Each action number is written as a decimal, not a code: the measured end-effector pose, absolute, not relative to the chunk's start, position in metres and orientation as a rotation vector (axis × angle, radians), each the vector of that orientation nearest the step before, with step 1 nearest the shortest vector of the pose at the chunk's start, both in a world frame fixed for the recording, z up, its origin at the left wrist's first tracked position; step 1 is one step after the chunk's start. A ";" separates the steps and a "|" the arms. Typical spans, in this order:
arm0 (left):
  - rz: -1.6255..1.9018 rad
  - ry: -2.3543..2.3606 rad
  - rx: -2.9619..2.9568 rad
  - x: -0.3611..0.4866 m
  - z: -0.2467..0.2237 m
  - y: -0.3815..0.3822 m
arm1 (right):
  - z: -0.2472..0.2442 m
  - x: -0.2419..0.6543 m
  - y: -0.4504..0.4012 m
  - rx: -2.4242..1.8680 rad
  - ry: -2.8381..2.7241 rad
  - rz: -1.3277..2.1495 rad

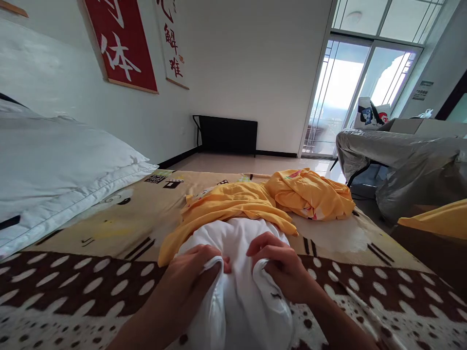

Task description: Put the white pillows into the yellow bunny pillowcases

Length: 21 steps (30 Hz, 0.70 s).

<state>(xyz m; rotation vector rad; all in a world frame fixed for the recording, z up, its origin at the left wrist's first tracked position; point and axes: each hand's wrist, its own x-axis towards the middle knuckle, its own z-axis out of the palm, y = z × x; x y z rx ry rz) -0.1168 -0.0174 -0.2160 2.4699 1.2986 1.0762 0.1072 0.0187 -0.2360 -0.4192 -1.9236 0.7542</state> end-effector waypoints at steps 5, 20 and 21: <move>0.750 1.234 2.495 -0.107 -0.219 -0.015 | -0.247 0.096 0.016 -0.510 -1.959 0.912; 0.956 1.361 2.414 -0.088 -0.236 -0.028 | -0.258 0.079 0.007 -0.675 -2.126 0.562; 0.939 1.355 2.401 -0.088 -0.236 -0.026 | -0.258 0.079 0.006 -0.667 -2.121 0.524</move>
